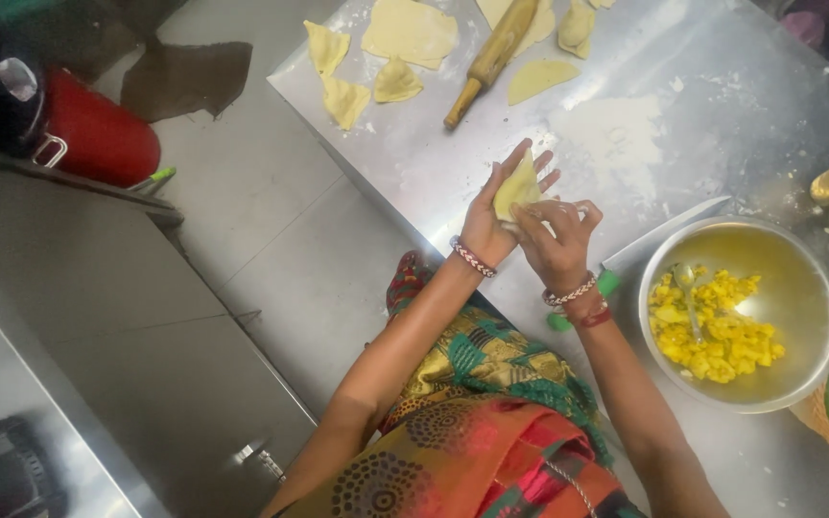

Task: The person fills cone-shaped dough wrappers with spiced potato filling from a metal bowl, pinches the open edge to seal each pastry, and sets the finished ones on the steel table. They also roll a dough ball flat with a rolling pin and shape it into a cone for more wrappers.

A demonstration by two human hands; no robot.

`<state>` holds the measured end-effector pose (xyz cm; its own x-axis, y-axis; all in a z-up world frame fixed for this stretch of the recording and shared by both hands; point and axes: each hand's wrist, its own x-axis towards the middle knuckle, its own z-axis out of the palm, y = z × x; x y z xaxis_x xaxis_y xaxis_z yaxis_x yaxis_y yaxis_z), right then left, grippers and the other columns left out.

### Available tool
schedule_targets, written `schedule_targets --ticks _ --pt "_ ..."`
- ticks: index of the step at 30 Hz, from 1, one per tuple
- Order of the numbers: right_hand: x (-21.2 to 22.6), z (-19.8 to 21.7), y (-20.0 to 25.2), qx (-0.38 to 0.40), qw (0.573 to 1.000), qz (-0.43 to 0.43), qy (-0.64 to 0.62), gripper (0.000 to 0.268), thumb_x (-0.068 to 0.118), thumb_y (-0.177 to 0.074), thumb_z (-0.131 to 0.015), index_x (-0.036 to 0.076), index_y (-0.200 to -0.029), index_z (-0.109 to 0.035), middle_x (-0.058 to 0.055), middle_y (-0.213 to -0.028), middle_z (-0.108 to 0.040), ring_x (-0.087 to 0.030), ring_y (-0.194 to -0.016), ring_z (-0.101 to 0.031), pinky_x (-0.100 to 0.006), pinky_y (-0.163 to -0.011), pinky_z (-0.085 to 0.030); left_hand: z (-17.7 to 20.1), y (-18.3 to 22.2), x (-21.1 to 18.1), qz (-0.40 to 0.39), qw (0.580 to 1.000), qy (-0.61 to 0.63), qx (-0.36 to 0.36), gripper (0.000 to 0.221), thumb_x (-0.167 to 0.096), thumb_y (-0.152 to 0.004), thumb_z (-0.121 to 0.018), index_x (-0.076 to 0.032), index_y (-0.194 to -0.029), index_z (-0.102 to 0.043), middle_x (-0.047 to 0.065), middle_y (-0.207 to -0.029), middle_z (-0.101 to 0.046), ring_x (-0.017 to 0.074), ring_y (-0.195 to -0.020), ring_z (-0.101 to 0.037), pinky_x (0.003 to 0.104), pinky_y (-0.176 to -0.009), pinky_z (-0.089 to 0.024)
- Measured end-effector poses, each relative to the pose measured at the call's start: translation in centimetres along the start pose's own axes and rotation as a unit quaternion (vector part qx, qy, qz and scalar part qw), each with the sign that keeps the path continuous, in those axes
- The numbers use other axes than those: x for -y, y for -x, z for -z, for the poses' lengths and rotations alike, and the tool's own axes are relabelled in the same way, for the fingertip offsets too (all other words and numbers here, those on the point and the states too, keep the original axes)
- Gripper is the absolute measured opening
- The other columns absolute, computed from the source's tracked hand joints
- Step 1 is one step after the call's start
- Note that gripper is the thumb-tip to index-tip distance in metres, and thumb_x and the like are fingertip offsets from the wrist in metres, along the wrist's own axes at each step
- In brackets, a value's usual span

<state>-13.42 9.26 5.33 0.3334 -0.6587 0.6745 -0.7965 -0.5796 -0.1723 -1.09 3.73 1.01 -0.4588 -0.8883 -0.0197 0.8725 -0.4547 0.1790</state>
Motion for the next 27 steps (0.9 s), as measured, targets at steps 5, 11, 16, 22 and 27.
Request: schedule_targets --ticks 5,11,16,22,27 --pt "0.9 0.3 -0.8 -0.011 1.0 0.003 -0.012 0.04 0.007 -0.081 -0.089 0.013 -0.117 -0.074 0.001 -0.107 -0.067 -0.018 -0.096 -0.062 -0.041 -0.095 -0.033 0.2 0.4 0.7 -0.012 0.999 -0.031 -0.007 0.065 -0.051 -0.111 -0.036 -0.016 -0.165 -0.027 0.018 -0.166 -0.029 0.0366 -0.15 -0.033 0.051 -0.122 -0.033" --pt "1.3 -0.2 -0.8 -0.025 0.999 -0.025 -0.014 0.034 0.008 -0.082 -0.089 0.014 -0.113 -0.075 0.0 -0.104 -0.066 -0.018 -0.094 -0.062 -0.041 -0.095 -0.034 -0.4 0.8 1.0 -0.022 0.998 -0.063 -0.019 0.067 -0.055 -0.11 -0.031 -0.016 -0.164 -0.029 0.017 -0.166 -0.03 0.034 -0.151 -0.031 0.049 -0.124 -0.031" --pt "1.9 -0.3 -1.2 -0.033 0.998 -0.038 -0.022 0.03 0.014 -0.084 -0.09 0.014 -0.11 -0.075 -0.001 -0.103 -0.065 -0.019 -0.095 -0.062 -0.042 -0.096 -0.035 -0.3 1.2 0.9 -0.037 0.997 -0.064 -0.02 0.071 -0.059 -0.111 -0.029 -0.012 -0.164 -0.031 0.019 -0.166 -0.031 0.0366 -0.152 -0.031 0.049 -0.127 -0.028" --pt "2.4 -0.3 -1.5 -0.014 0.998 -0.051 -0.014 0.032 0.017 -0.087 -0.09 0.013 -0.115 -0.076 -0.002 -0.102 -0.064 -0.02 -0.094 -0.059 -0.042 -0.095 -0.036 -0.9 1.5 0.2 -0.021 0.999 -0.023 -0.021 0.076 -0.064 -0.108 -0.026 -0.013 -0.164 -0.029 0.019 -0.167 -0.029 0.0362 -0.151 -0.031 0.051 -0.126 -0.028" --pt "2.1 0.1 -0.9 0.011 1.0 -0.027 -0.002 0.039 0.01 -0.082 -0.086 0.015 -0.119 -0.075 -0.002 -0.111 -0.067 -0.019 -0.101 -0.062 -0.043 -0.097 -0.034 -1.9 1.9 -0.9 -0.012 1.0 0.008 0.017 0.082 -0.069 -0.106 -0.027 -0.012 -0.165 -0.025 0.022 -0.168 -0.027 0.0417 -0.152 -0.03 0.056 -0.125 -0.029"
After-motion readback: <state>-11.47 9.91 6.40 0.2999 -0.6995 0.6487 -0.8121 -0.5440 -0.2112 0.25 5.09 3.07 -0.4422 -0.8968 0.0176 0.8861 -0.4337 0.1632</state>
